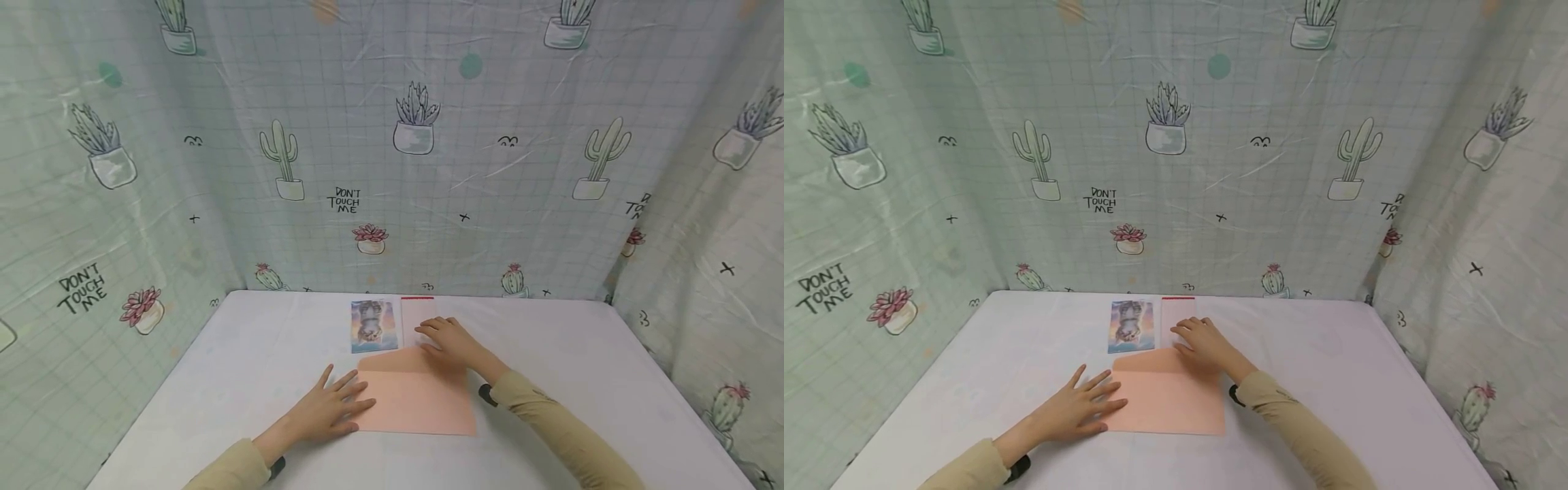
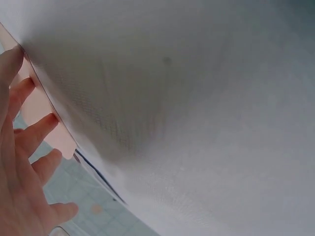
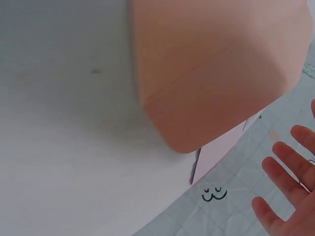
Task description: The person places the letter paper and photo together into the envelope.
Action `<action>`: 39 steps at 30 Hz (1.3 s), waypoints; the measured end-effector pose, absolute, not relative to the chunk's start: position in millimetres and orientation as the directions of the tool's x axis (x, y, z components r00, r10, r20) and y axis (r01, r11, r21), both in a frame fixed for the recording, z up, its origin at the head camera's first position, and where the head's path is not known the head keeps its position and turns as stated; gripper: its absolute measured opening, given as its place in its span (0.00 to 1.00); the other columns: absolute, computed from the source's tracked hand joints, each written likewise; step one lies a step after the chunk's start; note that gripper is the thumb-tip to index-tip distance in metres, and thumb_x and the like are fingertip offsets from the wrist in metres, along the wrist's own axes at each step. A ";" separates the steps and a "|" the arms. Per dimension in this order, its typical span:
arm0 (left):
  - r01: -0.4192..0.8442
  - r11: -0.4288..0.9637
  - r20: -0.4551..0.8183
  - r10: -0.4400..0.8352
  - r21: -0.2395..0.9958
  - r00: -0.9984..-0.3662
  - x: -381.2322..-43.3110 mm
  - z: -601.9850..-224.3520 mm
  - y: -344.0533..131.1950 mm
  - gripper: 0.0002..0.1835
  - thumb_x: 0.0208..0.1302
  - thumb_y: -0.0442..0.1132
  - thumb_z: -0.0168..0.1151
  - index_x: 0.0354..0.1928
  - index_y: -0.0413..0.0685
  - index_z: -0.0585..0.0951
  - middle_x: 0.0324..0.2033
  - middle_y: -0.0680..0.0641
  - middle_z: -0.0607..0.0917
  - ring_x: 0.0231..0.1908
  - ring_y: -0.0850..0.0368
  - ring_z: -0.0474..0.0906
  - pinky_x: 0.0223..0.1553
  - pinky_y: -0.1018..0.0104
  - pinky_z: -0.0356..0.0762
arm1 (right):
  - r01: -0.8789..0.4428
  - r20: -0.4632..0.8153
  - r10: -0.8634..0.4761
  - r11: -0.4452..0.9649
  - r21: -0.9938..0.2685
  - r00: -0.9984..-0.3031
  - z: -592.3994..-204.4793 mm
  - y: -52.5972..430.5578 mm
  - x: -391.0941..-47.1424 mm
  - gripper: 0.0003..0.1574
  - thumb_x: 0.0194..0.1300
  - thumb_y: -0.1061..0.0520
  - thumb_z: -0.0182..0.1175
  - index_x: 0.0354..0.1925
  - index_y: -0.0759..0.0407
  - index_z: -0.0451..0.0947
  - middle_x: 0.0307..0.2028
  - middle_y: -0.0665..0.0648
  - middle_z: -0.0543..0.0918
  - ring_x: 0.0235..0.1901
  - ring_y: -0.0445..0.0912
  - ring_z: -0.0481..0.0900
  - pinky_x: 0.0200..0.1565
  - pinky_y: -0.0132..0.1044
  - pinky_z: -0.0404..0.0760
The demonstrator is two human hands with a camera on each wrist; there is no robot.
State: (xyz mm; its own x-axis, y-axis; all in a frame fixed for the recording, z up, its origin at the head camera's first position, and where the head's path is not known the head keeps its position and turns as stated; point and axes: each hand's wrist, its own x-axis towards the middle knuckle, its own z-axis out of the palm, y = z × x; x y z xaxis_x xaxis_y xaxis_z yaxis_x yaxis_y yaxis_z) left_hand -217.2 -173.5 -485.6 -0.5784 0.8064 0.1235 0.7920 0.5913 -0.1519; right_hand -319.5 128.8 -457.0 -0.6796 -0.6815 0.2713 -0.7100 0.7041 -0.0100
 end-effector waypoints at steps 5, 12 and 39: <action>0.789 0.602 0.112 0.798 -0.125 -0.592 -217.0 -485.9 -174.2 0.25 0.63 0.56 0.47 0.61 0.64 0.66 0.61 0.48 0.69 0.63 0.43 0.60 0.55 0.32 0.54 | -0.728 0.319 -0.702 0.684 0.053 -0.637 -459.9 112.3 -336.1 0.20 0.61 0.50 0.55 0.50 0.56 0.74 0.47 0.55 0.78 0.49 0.50 0.74 0.45 0.48 0.72; 0.796 0.594 0.140 0.803 -0.118 -0.579 -217.4 -487.0 -173.8 0.25 0.62 0.56 0.48 0.61 0.63 0.67 0.61 0.48 0.70 0.62 0.42 0.61 0.54 0.31 0.54 | -0.698 0.227 -0.701 0.708 0.109 -0.676 -465.2 94.1 -358.6 0.22 0.62 0.48 0.53 0.53 0.54 0.72 0.53 0.55 0.75 0.53 0.51 0.71 0.45 0.50 0.71; 0.783 0.603 0.150 0.797 -0.152 -0.585 -217.0 -487.8 -173.8 0.25 0.62 0.57 0.47 0.61 0.65 0.67 0.60 0.50 0.70 0.63 0.44 0.62 0.53 0.32 0.56 | -0.648 -0.086 -0.660 0.690 0.323 -0.746 -464.3 34.6 -362.3 0.27 0.64 0.38 0.44 0.62 0.31 0.59 0.59 0.46 0.70 0.61 0.46 0.64 0.58 0.49 0.67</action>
State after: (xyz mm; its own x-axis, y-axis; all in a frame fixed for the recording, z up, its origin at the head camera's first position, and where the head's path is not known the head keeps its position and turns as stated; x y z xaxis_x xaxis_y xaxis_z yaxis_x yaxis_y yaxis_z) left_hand -217.0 -173.8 -487.8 -0.5851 0.7970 0.1500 0.7829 0.6033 -0.1521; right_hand -362.3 34.6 -464.3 -0.7460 -0.6604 -0.0858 -0.6478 0.6898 0.3234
